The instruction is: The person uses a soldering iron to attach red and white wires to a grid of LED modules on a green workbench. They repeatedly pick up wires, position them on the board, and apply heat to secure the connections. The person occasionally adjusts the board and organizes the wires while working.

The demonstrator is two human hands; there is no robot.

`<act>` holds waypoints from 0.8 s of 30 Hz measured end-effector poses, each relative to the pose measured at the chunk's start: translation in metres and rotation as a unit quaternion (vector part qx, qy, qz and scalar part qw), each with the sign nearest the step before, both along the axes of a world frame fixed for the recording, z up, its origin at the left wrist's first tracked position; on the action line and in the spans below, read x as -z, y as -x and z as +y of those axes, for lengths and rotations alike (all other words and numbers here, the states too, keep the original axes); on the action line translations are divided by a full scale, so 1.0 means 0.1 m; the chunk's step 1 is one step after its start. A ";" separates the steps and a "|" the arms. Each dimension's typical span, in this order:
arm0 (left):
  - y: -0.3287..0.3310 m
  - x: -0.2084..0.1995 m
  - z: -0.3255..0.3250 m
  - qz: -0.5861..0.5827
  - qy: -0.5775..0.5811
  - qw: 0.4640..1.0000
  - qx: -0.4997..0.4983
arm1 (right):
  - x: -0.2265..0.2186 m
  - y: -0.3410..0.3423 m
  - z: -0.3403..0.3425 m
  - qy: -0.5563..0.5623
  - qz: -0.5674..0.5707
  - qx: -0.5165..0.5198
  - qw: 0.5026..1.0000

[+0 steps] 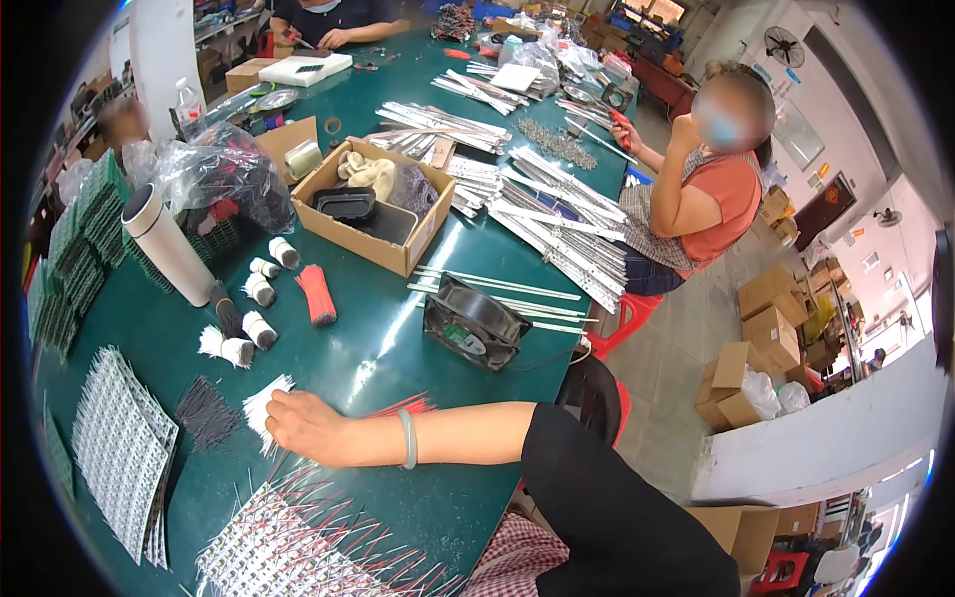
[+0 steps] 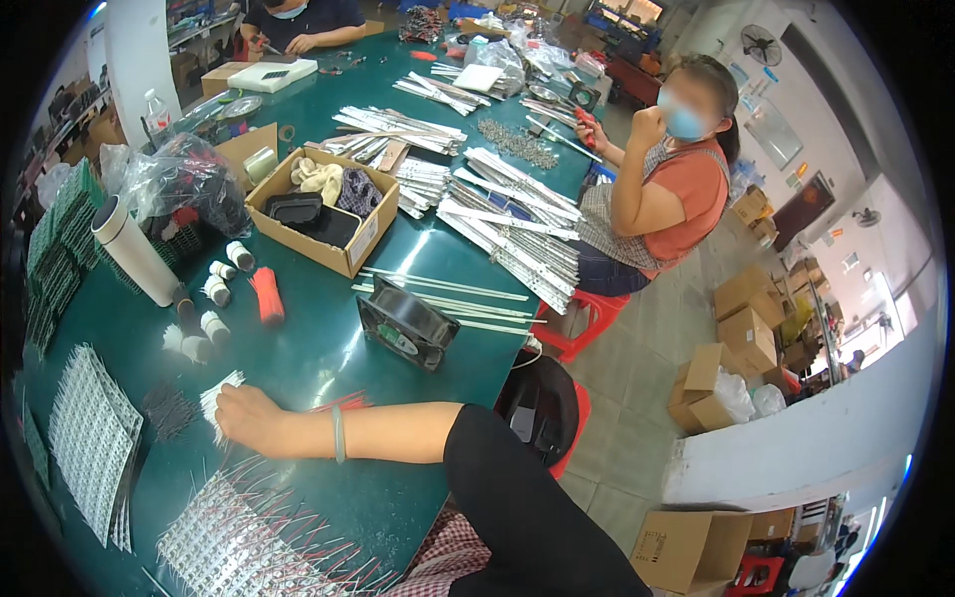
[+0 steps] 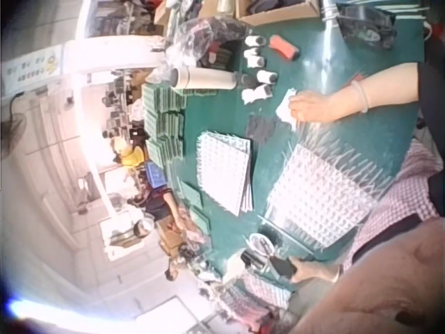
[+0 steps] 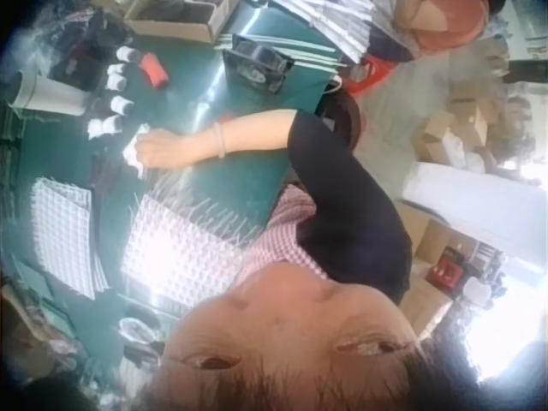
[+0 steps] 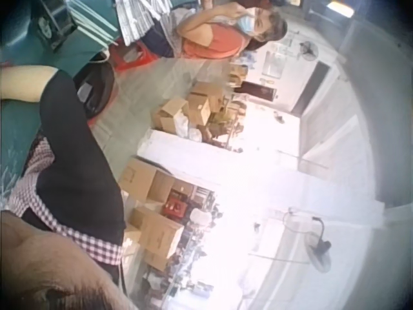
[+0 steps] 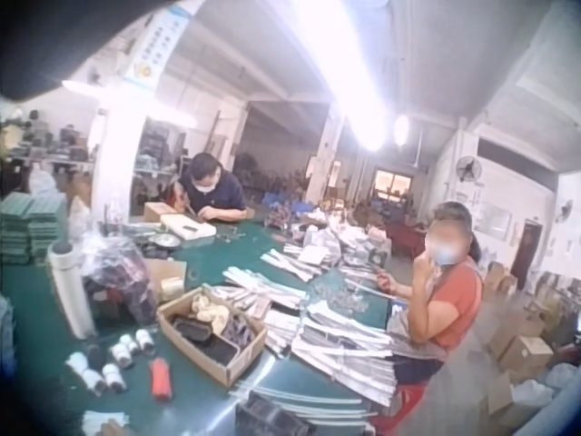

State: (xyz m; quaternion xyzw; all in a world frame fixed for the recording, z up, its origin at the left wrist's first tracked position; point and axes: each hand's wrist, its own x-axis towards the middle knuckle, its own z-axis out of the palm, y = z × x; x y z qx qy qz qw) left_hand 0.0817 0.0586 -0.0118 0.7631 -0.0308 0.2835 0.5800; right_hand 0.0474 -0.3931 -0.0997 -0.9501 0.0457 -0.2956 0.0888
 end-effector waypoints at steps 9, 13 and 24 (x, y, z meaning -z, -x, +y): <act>0.05 0.03 0.13 -0.010 0.035 0.999 0.026 | 0.03 0.00 0.00 -0.002 -0.013 -0.003 1.000; 0.11 0.15 0.26 -0.017 0.051 0.998 0.036 | -0.03 0.04 0.00 -0.003 0.007 -0.004 1.000; 0.37 0.05 0.43 -0.049 -0.430 0.881 -0.192 | -0.09 0.04 -0.07 0.037 -0.029 0.021 0.999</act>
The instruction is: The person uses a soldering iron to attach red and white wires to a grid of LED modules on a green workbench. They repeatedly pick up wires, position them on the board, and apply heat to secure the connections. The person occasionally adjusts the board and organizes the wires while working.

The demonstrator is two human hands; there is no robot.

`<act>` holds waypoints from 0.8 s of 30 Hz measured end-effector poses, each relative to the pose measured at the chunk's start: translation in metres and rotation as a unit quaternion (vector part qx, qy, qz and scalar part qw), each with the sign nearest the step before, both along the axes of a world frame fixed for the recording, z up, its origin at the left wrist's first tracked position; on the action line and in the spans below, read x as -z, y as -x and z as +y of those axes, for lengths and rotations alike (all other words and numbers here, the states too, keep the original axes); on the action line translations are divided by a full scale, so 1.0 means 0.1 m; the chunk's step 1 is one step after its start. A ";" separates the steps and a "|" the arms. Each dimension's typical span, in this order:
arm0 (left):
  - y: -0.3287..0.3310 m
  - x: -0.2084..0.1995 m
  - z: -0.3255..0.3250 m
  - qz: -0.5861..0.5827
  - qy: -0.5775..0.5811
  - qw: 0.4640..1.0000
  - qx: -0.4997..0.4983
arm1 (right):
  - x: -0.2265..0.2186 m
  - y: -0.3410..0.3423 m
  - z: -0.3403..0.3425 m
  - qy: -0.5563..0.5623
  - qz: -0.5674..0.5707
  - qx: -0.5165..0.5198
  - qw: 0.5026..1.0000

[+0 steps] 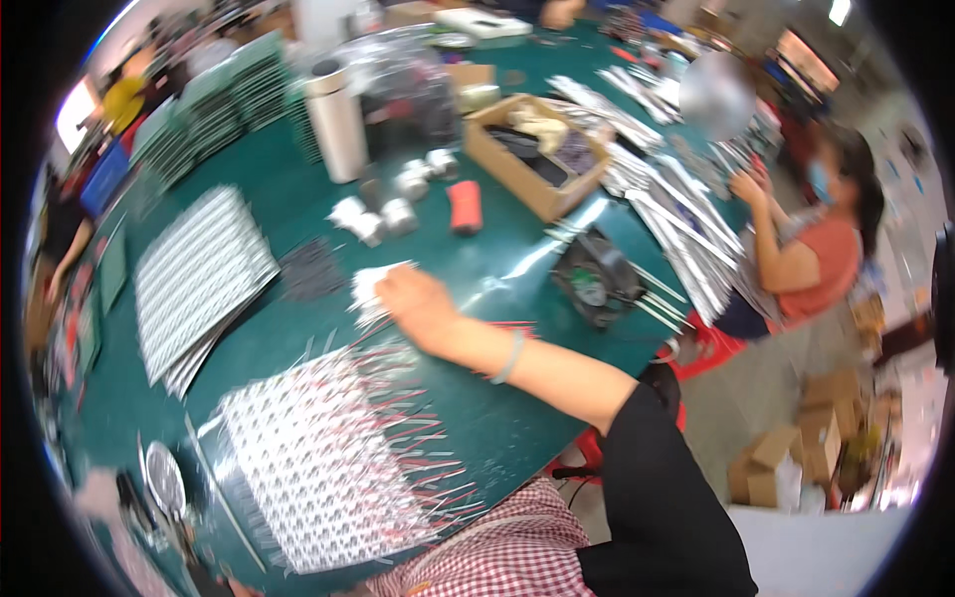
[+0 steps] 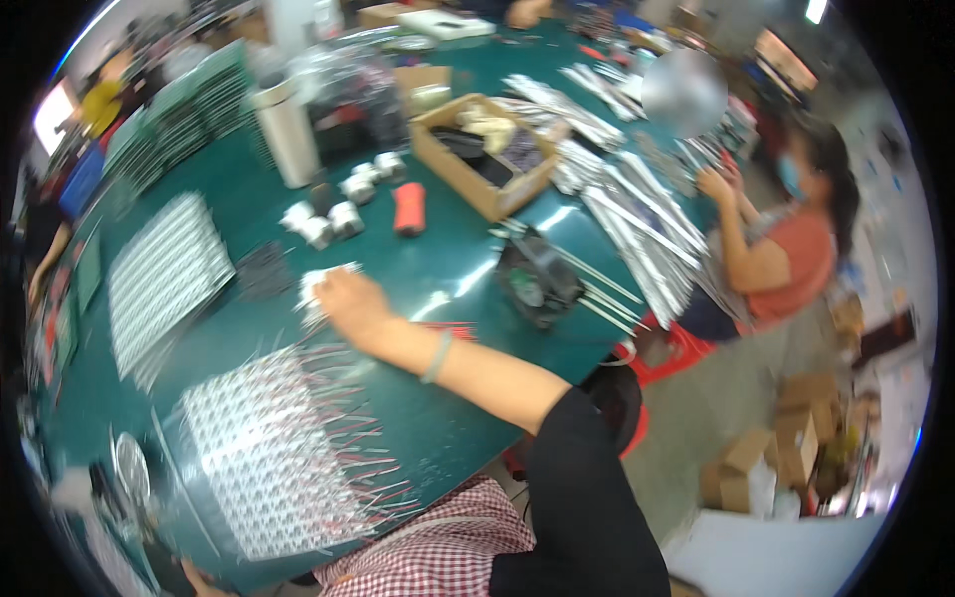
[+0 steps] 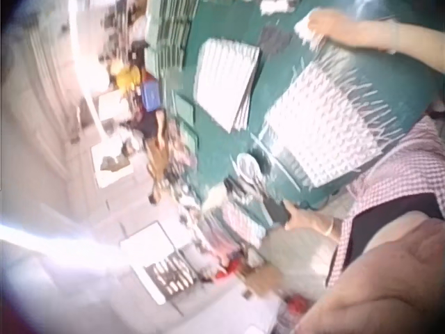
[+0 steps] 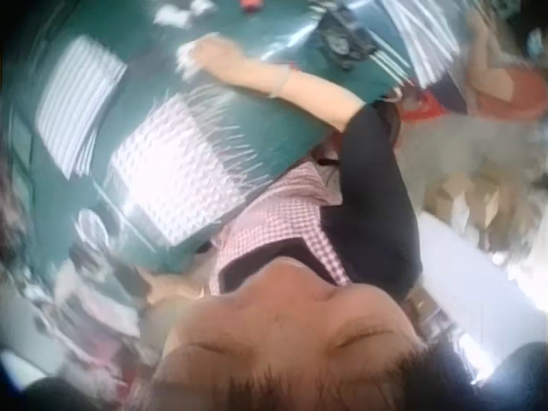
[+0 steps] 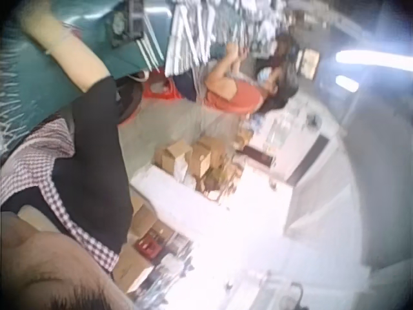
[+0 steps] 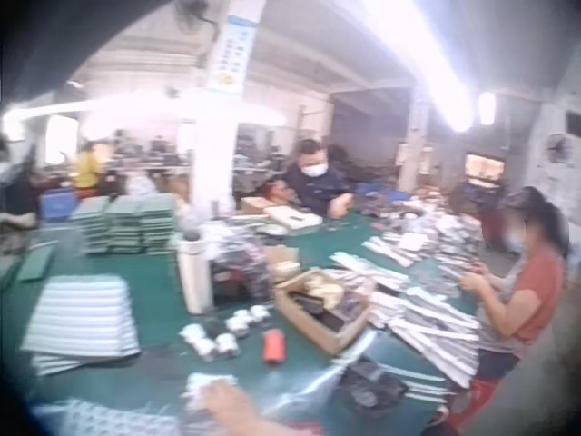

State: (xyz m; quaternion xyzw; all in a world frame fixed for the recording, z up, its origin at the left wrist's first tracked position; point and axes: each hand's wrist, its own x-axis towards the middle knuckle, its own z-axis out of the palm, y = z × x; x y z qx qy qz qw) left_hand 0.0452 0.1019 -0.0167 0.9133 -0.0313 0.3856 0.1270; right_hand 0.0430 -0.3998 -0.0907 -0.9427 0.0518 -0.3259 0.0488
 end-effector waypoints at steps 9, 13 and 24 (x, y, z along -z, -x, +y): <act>0.23 0.07 0.23 0.049 0.418 0.907 -0.011 | -0.49 0.19 -0.10 -0.071 0.062 -0.049 0.994; 0.28 0.10 0.10 0.064 0.438 0.896 0.017 | -0.88 0.44 -0.18 0.108 0.148 -0.044 0.982; 0.34 0.06 -0.08 0.026 0.469 0.881 0.061 | -0.95 0.27 0.13 0.314 0.403 -0.060 0.857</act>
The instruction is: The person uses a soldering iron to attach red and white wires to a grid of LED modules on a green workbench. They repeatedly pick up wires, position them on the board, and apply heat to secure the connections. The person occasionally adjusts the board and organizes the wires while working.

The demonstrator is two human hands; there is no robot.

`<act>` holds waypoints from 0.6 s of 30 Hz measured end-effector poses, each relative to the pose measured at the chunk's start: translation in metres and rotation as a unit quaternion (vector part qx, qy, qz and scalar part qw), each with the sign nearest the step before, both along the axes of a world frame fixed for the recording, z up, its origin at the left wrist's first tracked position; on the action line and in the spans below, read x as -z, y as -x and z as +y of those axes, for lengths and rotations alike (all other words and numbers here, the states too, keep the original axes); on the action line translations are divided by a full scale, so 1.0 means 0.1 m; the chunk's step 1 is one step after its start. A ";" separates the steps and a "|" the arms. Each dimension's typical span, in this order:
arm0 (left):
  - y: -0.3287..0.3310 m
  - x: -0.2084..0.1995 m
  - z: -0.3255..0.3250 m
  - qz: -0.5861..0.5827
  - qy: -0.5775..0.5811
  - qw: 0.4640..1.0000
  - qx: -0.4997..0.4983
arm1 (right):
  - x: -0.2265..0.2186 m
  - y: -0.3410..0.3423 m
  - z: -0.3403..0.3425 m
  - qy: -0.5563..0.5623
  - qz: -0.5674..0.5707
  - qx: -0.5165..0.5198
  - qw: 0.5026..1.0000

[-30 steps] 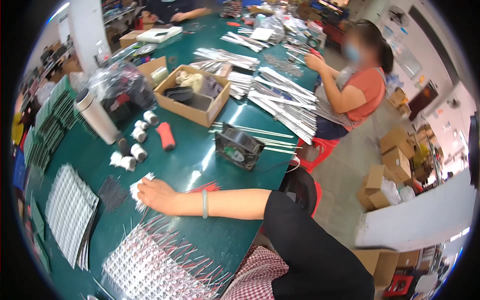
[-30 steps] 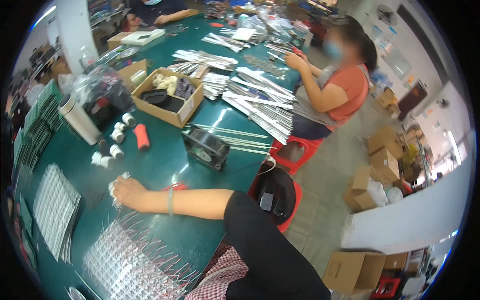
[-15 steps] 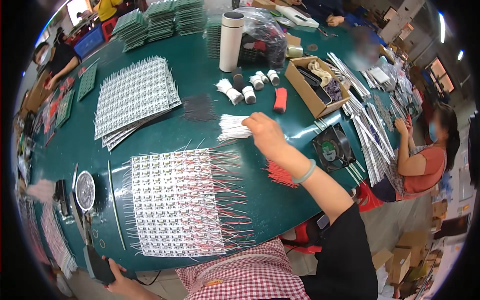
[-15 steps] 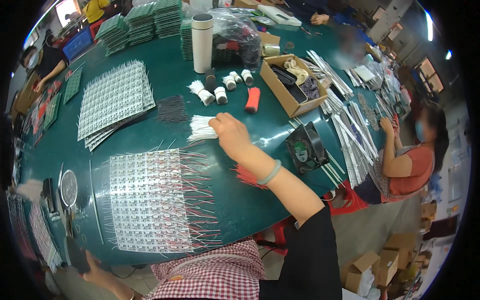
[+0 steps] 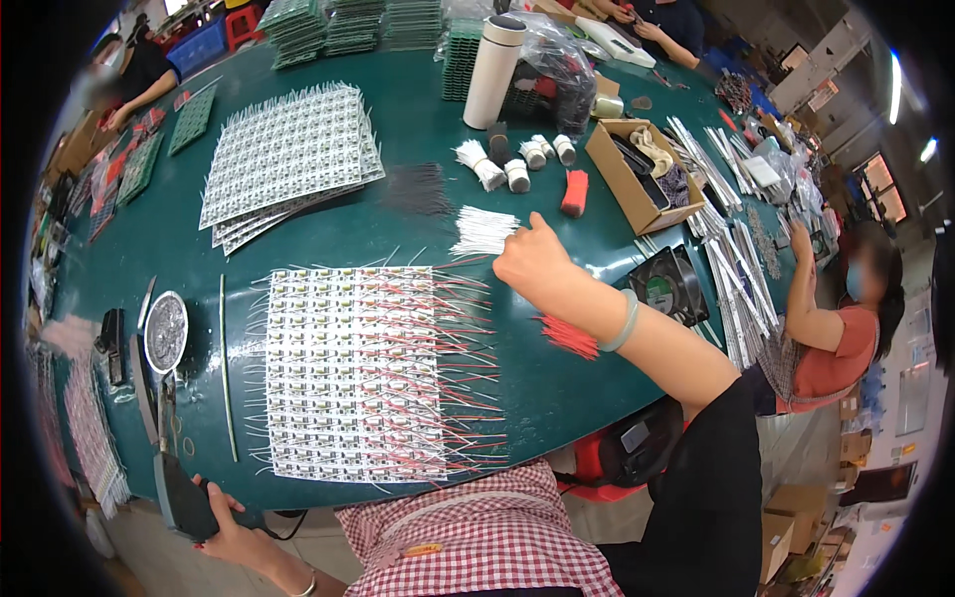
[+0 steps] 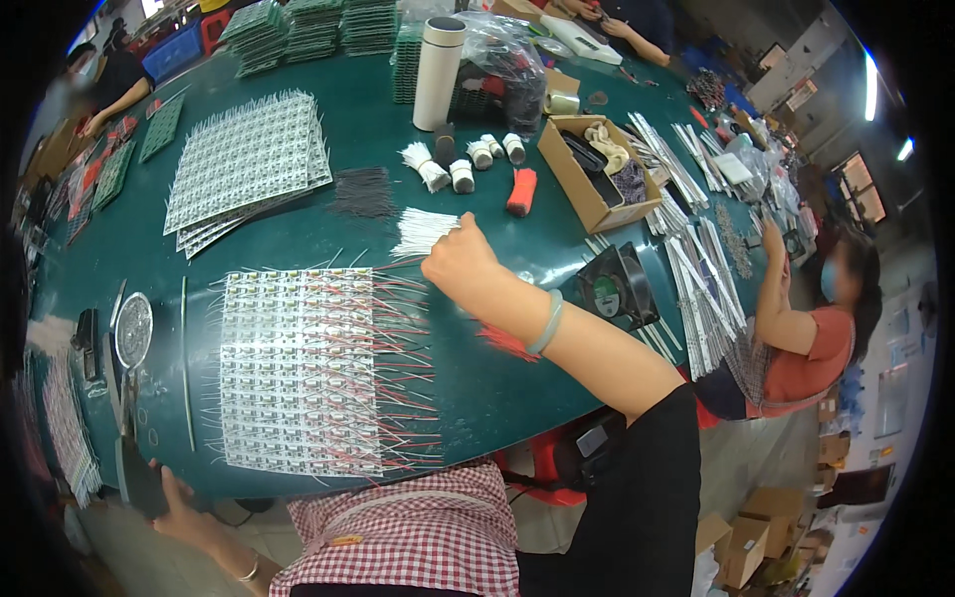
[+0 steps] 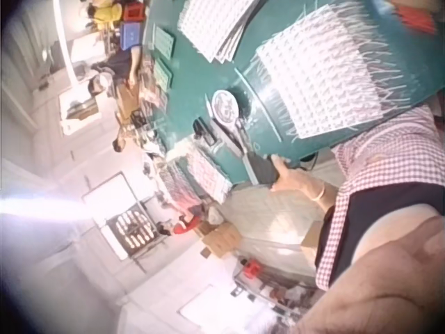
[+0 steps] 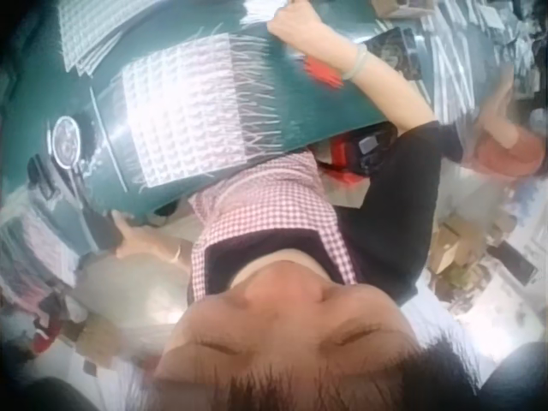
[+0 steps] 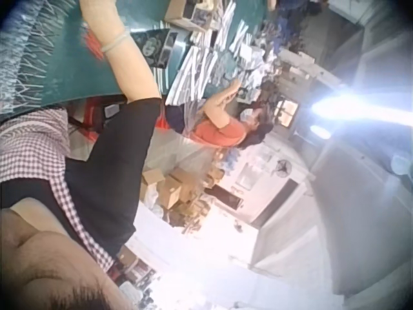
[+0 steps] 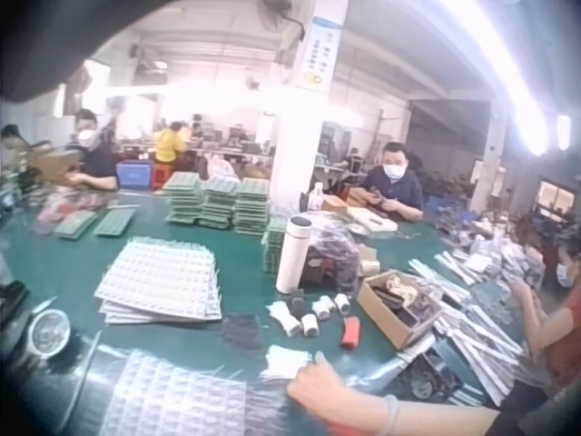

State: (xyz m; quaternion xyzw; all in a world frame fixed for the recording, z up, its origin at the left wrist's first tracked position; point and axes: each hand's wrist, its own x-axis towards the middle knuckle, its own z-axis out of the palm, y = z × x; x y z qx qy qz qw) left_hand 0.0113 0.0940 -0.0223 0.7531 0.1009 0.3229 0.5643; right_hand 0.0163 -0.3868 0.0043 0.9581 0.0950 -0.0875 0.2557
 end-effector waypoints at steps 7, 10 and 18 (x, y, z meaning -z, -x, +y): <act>-0.03 -0.17 -0.24 0.002 0.076 0.997 0.002 | 0.14 -0.06 0.08 0.022 0.052 0.016 0.998; -0.06 -0.21 -0.31 -0.007 0.098 0.995 0.013 | 0.05 -0.06 0.10 0.045 0.101 0.007 0.994; -0.21 -0.43 -0.65 -0.048 0.065 0.990 0.119 | 0.11 -0.09 0.26 0.107 0.109 -0.016 0.988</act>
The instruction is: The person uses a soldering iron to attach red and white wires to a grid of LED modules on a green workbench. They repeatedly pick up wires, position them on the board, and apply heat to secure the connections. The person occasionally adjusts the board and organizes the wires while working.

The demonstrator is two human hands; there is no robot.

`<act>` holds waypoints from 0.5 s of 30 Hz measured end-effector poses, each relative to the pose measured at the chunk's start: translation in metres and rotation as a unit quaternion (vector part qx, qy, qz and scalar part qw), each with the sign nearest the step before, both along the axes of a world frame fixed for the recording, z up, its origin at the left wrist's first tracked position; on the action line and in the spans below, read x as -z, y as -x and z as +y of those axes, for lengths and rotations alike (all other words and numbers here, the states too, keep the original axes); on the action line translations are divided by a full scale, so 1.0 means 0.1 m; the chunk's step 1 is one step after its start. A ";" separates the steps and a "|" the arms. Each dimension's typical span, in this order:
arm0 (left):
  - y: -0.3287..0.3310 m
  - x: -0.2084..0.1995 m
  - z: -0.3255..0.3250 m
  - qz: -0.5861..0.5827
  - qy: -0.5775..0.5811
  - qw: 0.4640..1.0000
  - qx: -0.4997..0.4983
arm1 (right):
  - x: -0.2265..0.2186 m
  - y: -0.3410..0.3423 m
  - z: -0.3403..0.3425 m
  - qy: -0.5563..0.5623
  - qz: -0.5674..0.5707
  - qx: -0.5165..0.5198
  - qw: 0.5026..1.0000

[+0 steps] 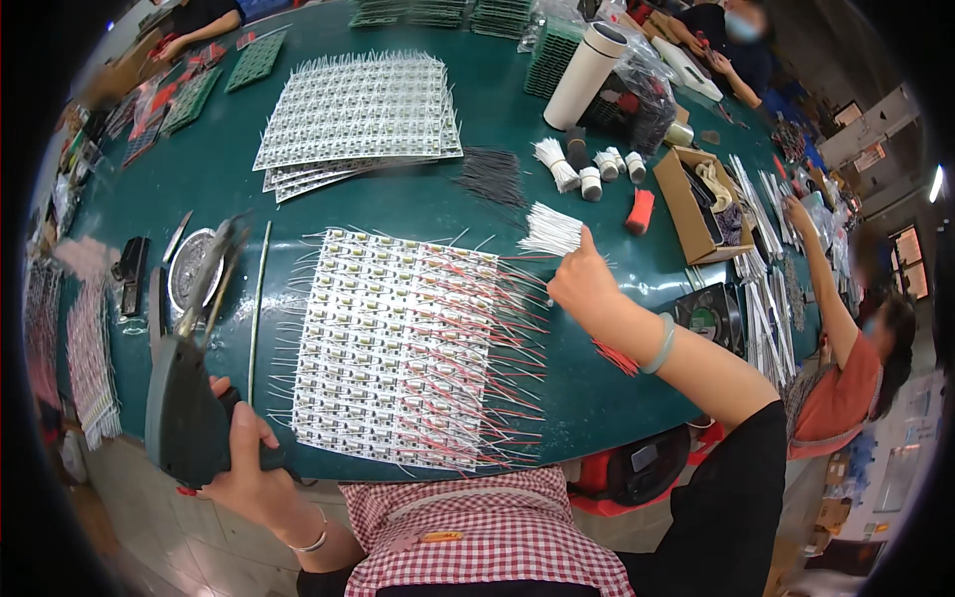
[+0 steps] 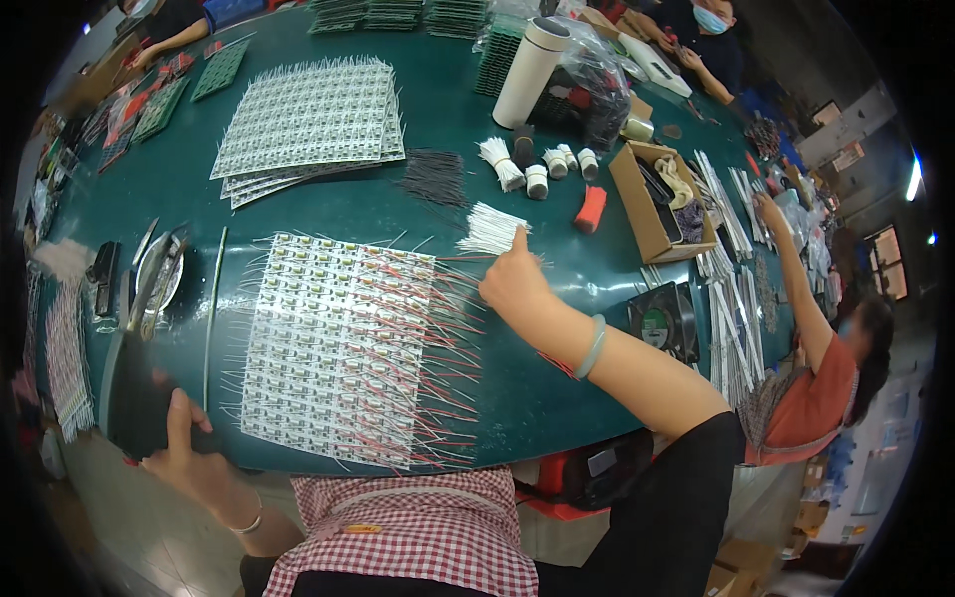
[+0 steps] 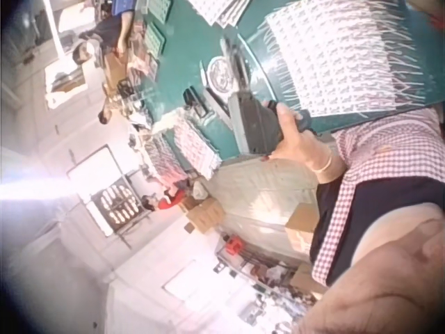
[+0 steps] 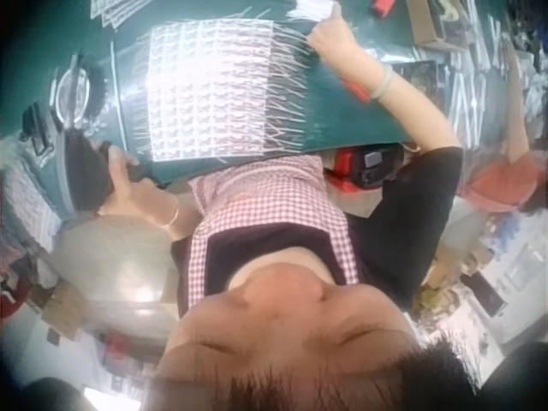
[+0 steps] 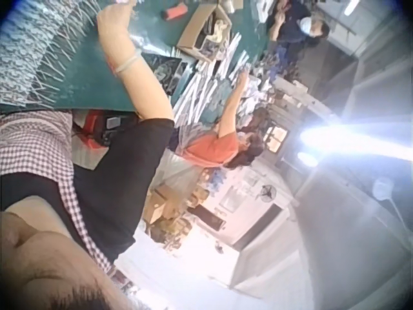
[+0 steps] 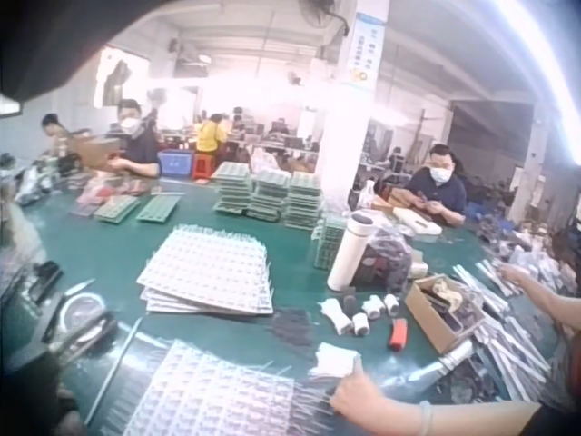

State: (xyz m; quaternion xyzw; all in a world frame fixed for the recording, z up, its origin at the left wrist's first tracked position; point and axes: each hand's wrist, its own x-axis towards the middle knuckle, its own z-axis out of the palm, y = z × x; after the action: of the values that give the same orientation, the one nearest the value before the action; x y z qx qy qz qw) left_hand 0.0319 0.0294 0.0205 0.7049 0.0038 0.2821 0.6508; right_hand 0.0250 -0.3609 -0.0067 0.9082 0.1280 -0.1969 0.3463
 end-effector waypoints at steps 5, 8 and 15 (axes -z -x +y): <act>0.05 -0.32 -0.44 0.028 0.030 0.997 0.063 | 0.17 0.00 0.03 -0.047 -0.047 0.126 0.990; 0.03 -0.30 -0.48 0.075 0.063 0.992 0.084 | 0.08 -0.03 -0.05 -0.072 -0.040 0.093 0.992; -0.16 -0.16 -0.58 0.224 0.120 0.959 0.127 | -0.24 -0.14 -0.10 -0.377 -0.251 0.027 0.891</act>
State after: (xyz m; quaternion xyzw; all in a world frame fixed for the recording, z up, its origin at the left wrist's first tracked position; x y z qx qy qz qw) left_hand 0.0478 -0.0290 0.0366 0.6615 0.0943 0.0293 0.7434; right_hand 0.0389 -0.3706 0.0168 0.9928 0.0772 0.0911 -0.0071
